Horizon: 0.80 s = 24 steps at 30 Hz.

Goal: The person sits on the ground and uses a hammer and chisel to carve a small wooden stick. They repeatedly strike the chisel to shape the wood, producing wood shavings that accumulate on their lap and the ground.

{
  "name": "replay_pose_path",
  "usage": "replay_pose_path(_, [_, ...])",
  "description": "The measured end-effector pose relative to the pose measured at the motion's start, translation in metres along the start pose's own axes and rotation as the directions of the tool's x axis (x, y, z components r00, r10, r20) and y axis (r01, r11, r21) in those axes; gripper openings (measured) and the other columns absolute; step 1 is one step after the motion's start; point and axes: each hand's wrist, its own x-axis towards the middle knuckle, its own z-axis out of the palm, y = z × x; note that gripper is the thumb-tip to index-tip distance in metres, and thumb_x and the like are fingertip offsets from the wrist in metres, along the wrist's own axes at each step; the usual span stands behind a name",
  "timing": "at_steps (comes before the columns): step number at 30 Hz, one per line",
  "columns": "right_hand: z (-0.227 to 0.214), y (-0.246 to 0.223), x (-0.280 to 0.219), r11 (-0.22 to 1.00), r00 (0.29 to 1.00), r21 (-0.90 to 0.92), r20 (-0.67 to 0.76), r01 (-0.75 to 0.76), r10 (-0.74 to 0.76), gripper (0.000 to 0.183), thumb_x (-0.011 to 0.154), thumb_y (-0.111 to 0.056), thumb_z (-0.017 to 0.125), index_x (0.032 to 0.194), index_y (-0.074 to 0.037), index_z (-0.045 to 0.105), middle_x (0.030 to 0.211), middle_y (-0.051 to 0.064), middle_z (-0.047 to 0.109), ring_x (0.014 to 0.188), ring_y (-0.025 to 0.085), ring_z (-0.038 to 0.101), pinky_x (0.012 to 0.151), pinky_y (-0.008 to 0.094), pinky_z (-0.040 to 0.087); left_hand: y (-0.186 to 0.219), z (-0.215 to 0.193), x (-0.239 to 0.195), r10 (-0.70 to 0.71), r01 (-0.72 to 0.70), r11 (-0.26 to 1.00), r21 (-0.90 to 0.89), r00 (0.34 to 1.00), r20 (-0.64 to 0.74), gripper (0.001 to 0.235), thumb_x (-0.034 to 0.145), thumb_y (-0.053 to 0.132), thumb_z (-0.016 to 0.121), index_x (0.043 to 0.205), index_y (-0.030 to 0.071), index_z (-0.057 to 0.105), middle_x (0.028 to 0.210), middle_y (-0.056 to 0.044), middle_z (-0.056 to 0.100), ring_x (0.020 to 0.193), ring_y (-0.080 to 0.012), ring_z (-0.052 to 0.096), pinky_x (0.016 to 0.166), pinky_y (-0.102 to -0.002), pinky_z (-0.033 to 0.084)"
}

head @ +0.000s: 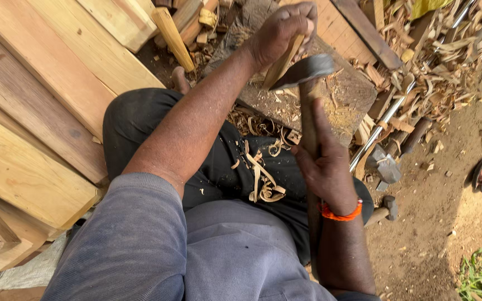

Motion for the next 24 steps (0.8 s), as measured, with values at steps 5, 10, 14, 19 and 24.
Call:
replay_pose_path(5, [-0.024, -0.021, -0.016, 0.879, 0.972, 0.474, -0.224, 0.043, 0.073, 0.093, 0.093, 0.018, 0.062, 0.171, -0.012, 0.02, 0.18, 0.016, 0.037, 0.095, 0.008, 0.053, 0.084, 0.024, 0.05, 0.001, -0.004, 0.004, 0.036, -0.033, 0.996, 0.084, 0.999, -0.033, 0.015, 0.094, 0.028, 0.053, 0.095, 0.013, 0.051, 0.077, -0.001, 0.053, 0.066, -0.0105, 0.056, 0.064, -0.034, 0.054])
replay_pose_path(10, [0.004, -0.012, 0.011, 1.0, 1.0, -0.011, -0.016, -0.023, 0.023, 0.093, 0.089, 0.017, 0.065, 0.167, -0.008, 0.022, 0.162, 0.02, 0.05, 0.116, 0.016, 0.062, 0.097, 0.028, 0.051, -0.002, -0.004, 0.004, 0.026, -0.026, 1.0, 0.01, 1.0, 0.004, 0.015, 0.098, 0.026, 0.055, 0.096, 0.011, 0.053, 0.079, -0.004, 0.054, 0.07, -0.0144, 0.055, 0.067, -0.036, 0.053])
replay_pose_path(14, [0.003, 0.001, 0.009, 0.995, 0.995, -0.059, 0.053, -0.084, 0.087, 0.093, 0.088, 0.013, 0.069, 0.167, -0.01, 0.025, 0.156, 0.018, 0.055, 0.133, 0.02, 0.062, 0.104, 0.03, 0.049, 0.005, -0.007, 0.006, 0.004, -0.002, 1.0, 0.019, 0.998, -0.066, 0.015, 0.092, 0.027, 0.054, 0.094, 0.013, 0.053, 0.074, -0.003, 0.054, 0.066, -0.014, 0.057, 0.06, -0.036, 0.056])
replay_pose_path(19, [-0.024, -0.01, -0.02, 0.989, 0.992, 0.143, -0.125, 0.036, -0.018, 0.087, 0.095, 0.009, 0.062, 0.167, -0.011, 0.019, 0.17, 0.019, 0.044, 0.119, 0.013, 0.058, 0.096, 0.025, 0.051, 0.003, -0.002, 0.002, 0.017, -0.011, 0.998, 0.065, 0.996, -0.093, 0.016, 0.092, 0.028, 0.054, 0.096, 0.012, 0.051, 0.076, -0.003, 0.053, 0.067, -0.0144, 0.057, 0.059, -0.035, 0.055])
replay_pose_path(24, [0.004, -0.012, 0.008, 0.997, 0.999, -0.071, -0.022, 0.025, -0.026, 0.09, 0.091, 0.015, 0.068, 0.167, -0.004, 0.023, 0.164, 0.02, 0.046, 0.137, 0.021, 0.054, 0.109, 0.031, 0.046, -0.012, -0.003, 0.007, 0.076, -0.066, 0.995, 0.075, 0.987, -0.14, 0.016, 0.093, 0.027, 0.055, 0.094, 0.012, 0.051, 0.079, -0.003, 0.051, 0.069, -0.0144, 0.056, 0.062, -0.037, 0.055])
